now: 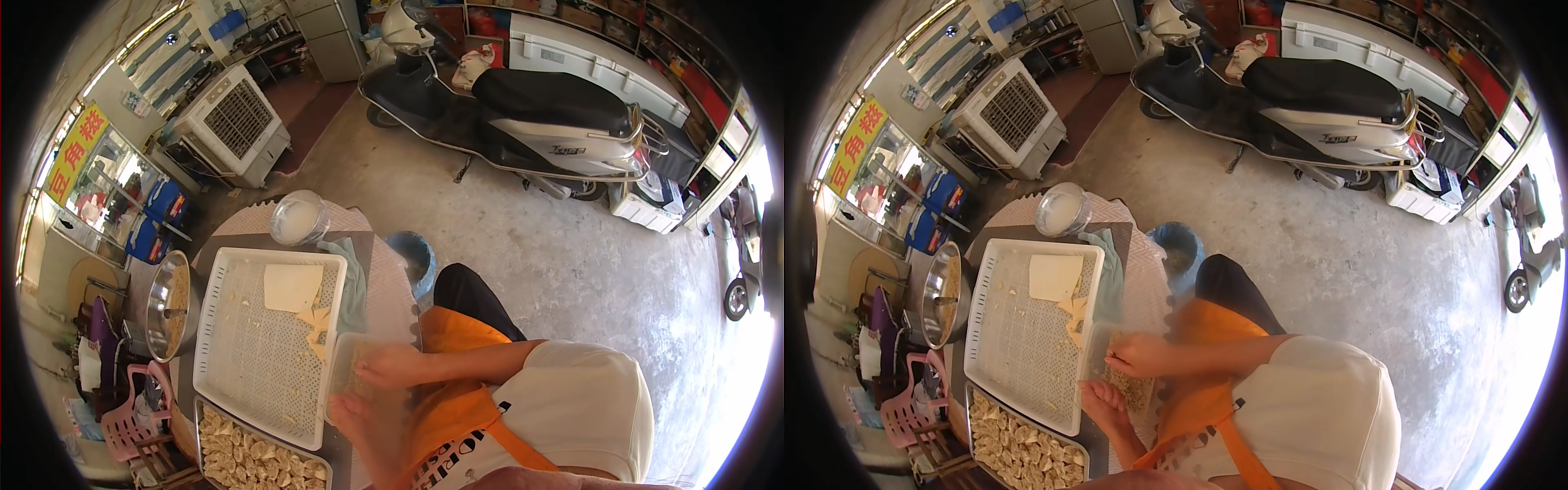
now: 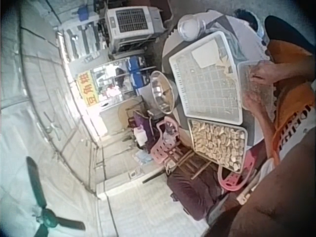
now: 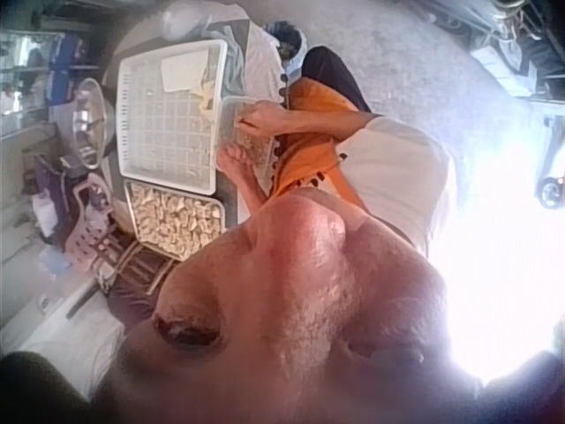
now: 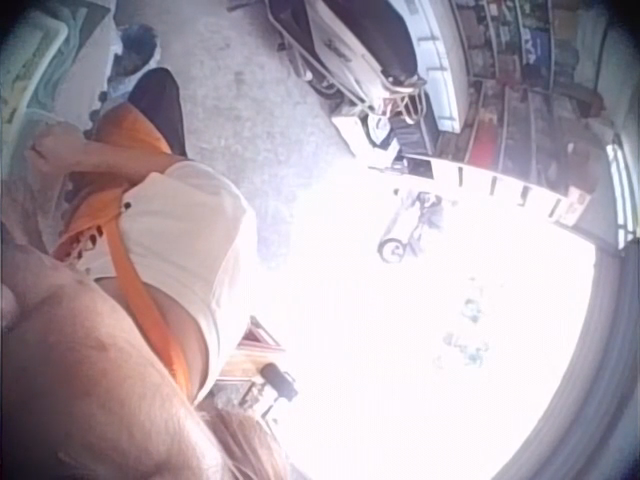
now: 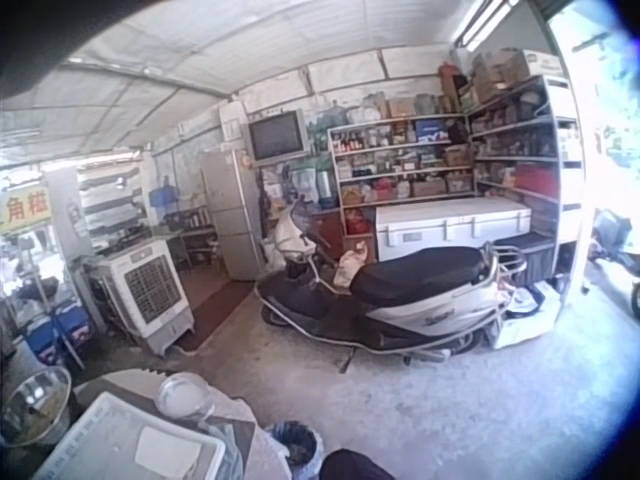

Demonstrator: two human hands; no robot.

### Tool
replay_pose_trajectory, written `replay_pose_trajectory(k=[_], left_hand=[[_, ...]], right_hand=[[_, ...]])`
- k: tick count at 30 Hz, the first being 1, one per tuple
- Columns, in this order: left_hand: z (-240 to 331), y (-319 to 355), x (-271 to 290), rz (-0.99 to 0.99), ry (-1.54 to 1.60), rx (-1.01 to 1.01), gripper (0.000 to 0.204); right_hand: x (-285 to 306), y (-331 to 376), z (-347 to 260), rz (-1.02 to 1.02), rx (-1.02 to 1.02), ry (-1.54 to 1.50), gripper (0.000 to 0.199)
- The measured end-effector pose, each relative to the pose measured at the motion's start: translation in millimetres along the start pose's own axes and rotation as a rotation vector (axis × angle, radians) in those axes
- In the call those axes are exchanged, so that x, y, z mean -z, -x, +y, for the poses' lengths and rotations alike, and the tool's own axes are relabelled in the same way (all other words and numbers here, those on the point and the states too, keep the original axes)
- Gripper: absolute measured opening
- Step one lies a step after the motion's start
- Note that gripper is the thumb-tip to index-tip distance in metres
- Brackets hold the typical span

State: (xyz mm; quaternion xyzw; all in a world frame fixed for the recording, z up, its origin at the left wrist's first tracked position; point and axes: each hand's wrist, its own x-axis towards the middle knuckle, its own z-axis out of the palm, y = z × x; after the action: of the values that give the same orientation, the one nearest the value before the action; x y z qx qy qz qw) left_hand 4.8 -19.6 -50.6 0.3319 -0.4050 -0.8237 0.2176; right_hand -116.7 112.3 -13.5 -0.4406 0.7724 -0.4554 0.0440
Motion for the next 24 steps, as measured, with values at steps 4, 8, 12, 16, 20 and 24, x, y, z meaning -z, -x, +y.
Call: replay_pose_trajectory(k=[4, 8, 12, 16, 20, 24], left_hand=[[-8.5, -4.1, 15.2, 0.084, -0.315, -0.261, 0.045], [5.6, 12.7, 5.7, 0.244, 0.110, -0.055, 0.044], [21.7, 30.8, -40.0, 0.117, -0.200, -0.481, 0.030], [26.1, 26.6, -39.5, -0.044, -0.475, -0.522, 0.027], [28.9, 32.5, -43.7, -0.120, -0.595, -0.563, 0.030], [39.9, 35.2, -26.2, -0.144, -0.803, -0.338, 0.038]], right_hand=[[-0.1, 1.6, -2.8, -0.023, -0.006, -0.029, 0.018], [-4.9, 6.5, -2.9, -0.052, -0.050, -0.034, 0.021], [-17.5, 2.3, 15.2, 0.046, 0.063, -0.140, 0.030], [8.2, 0.6, -16.2, -0.104, -0.364, -0.680, 0.028], [23.2, -4.0, -7.2, -0.012, -0.515, -1.067, 0.027], [40.0, -4.3, -16.9, 0.039, -0.450, -0.910, 0.023]])
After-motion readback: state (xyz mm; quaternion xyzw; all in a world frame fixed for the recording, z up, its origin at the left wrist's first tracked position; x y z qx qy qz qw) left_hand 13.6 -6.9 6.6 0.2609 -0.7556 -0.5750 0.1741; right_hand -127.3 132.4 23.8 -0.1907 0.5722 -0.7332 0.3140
